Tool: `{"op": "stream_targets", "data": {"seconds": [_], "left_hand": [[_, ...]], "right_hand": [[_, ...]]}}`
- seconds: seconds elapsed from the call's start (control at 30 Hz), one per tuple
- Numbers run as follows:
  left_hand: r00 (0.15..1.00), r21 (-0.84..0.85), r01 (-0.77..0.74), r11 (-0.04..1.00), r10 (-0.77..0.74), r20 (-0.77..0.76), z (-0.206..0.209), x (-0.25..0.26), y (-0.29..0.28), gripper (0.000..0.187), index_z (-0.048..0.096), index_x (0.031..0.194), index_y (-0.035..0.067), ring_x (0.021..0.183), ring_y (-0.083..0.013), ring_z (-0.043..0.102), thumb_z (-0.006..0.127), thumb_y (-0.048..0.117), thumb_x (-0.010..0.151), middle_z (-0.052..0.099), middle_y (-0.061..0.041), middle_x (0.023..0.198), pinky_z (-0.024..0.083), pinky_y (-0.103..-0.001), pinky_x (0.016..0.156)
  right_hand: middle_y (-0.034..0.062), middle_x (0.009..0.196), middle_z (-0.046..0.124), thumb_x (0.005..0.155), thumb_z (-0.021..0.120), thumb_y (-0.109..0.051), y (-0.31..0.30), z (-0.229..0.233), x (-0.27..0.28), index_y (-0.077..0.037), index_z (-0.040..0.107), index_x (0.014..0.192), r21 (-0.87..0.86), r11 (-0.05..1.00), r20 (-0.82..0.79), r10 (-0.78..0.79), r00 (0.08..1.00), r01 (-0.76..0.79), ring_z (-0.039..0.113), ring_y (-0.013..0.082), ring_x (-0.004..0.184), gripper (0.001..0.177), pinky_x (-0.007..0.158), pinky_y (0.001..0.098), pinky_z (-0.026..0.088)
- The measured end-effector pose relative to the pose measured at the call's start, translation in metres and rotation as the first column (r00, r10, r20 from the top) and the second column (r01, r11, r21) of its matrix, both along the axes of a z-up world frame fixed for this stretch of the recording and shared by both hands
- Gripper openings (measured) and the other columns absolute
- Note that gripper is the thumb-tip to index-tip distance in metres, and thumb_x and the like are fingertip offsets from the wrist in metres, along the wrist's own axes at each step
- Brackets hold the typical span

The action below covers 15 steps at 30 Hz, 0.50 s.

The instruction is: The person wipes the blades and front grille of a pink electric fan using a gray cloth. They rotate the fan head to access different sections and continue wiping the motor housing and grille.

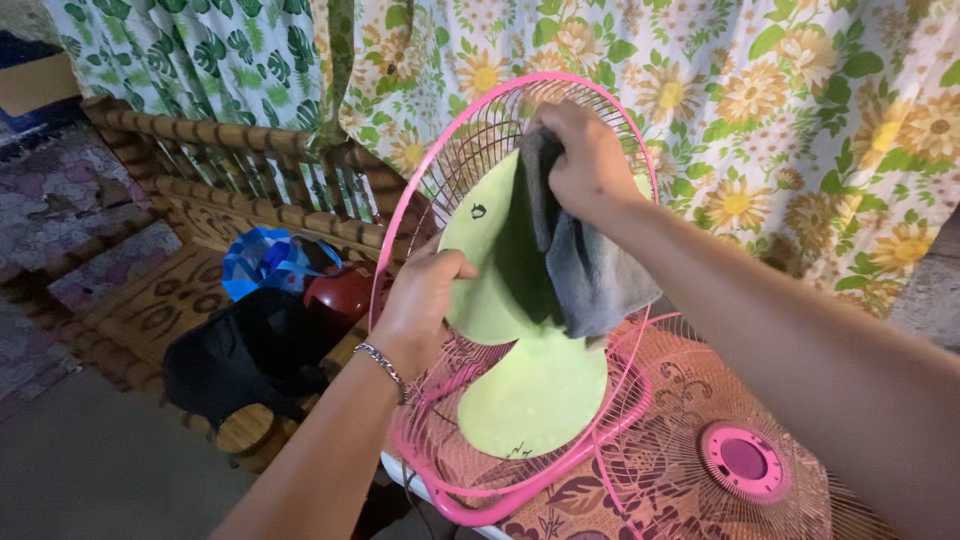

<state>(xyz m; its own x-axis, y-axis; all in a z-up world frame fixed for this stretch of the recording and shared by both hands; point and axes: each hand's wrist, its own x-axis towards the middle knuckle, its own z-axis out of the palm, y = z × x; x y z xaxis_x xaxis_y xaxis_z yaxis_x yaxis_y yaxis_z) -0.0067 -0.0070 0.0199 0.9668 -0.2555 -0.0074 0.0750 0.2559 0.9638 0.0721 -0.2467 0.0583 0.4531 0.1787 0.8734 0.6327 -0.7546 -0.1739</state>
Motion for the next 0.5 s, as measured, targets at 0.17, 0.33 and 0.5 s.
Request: {"op": "stream_targets", "data": {"seconds": [0.17, 0.33, 0.5], "left_hand": [[0.983, 0.186, 0.011, 0.983, -0.045, 0.178, -0.004, 0.016, 0.013, 0.032, 0.068, 0.111, 0.002, 0.093, -0.016, 0.061, 0.059, 0.012, 0.082, 0.065, -0.003, 0.105, 0.051, -0.032, 0.082], [0.814, 0.355, -0.018, 0.935, -0.192, 0.548, -0.008, 0.038, 0.024, 0.024, 0.066, 0.105, 0.001, 0.091, -0.0146, 0.058, 0.058, 0.012, 0.086, 0.064, -0.007, 0.101, 0.049, -0.03, 0.081], [0.899, 0.346, -0.187, 0.919, 0.018, 0.437, 0.004, 0.039, 0.017, 0.035, 0.069, 0.114, 0.006, 0.073, -0.0175, 0.053, 0.065, 0.011, 0.08, 0.064, -0.011, 0.087, 0.043, -0.037, 0.065]], "right_hand": [[0.0184, 0.098, 0.072, 0.079, 0.049, 0.009, 0.004, -0.002, -0.017, -0.004, 0.066, 0.101, 0.273, 0.96, -0.159, -0.019, 0.987, 0.063, 0.071, 0.0357, 0.096, 0.031, 0.085, 0.0411, 0.053], [0.0192, 0.091, 0.071, 0.073, 0.052, 0.006, -0.002, 0.0, -0.054, -0.006, 0.069, 0.105, 0.344, 0.907, -0.289, -0.143, 0.947, 0.242, 0.069, 0.0329, 0.089, 0.038, 0.08, 0.0394, 0.051], [0.0214, 0.093, 0.07, 0.073, 0.049, 0.006, -0.02, -0.018, -0.072, -0.003, 0.066, 0.109, 0.313, 0.916, -0.261, -0.171, 0.95, 0.251, 0.069, 0.0339, 0.094, 0.042, 0.088, 0.0402, 0.052]]}}
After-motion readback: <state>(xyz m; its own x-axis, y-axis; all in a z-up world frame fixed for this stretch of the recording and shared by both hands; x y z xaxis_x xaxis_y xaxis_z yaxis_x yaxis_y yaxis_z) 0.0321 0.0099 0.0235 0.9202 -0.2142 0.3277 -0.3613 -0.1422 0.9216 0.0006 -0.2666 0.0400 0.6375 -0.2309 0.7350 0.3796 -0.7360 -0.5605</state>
